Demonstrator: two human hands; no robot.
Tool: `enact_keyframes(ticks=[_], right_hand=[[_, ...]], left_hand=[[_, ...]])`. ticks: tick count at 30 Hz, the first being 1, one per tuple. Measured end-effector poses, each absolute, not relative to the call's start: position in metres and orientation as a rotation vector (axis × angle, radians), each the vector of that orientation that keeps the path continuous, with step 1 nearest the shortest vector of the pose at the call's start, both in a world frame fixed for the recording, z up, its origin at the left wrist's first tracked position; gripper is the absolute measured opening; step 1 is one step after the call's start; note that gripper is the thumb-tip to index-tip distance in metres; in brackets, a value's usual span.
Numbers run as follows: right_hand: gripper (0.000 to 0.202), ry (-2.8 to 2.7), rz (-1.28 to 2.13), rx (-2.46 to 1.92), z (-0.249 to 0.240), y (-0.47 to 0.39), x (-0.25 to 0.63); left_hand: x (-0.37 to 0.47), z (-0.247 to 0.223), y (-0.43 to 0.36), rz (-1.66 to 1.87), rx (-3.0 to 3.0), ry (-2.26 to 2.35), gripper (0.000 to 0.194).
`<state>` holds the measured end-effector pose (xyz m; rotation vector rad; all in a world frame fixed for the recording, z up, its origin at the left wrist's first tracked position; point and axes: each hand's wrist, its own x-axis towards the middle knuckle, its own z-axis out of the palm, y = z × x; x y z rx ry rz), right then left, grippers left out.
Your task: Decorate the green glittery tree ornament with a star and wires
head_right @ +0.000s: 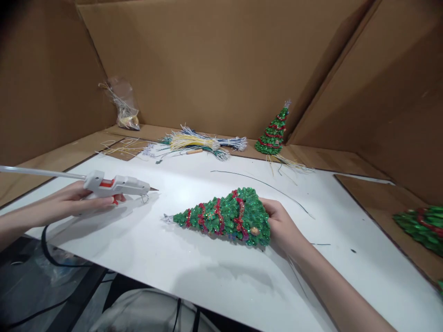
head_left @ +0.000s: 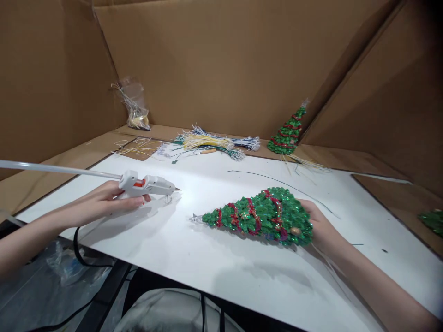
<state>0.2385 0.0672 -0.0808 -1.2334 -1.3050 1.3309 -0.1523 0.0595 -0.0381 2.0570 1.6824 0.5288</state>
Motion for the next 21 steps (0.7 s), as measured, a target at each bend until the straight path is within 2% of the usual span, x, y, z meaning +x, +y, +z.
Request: enact_keyframes(ticks=[3, 8, 15, 21], right_hand=[[0.008, -1.297, 1.342, -1.223, -0.082, 0.066, 0.239], [0.009, -1.402, 1.283, -1.188, -0.091, 0.07, 0.243], [0.002, -1.412, 1.214, -1.209, -0.087, 0.069, 0.239], [0.012, -1.442, 1.224, -1.178, -0.097, 0.071, 0.245]], left_hand=[[-0.161, -0.04, 0.058, 0.454, 1.865, 1.629, 0.049], [-0.166, -0.053, 0.048, 0.563, 1.806, 1.699, 0.048], [-0.166, -0.063, 0.037, 0.642, 2.052, 1.799, 0.045], [-0.178, -0.079, 0.029, 0.639, 2.375, 1.874, 0.039]])
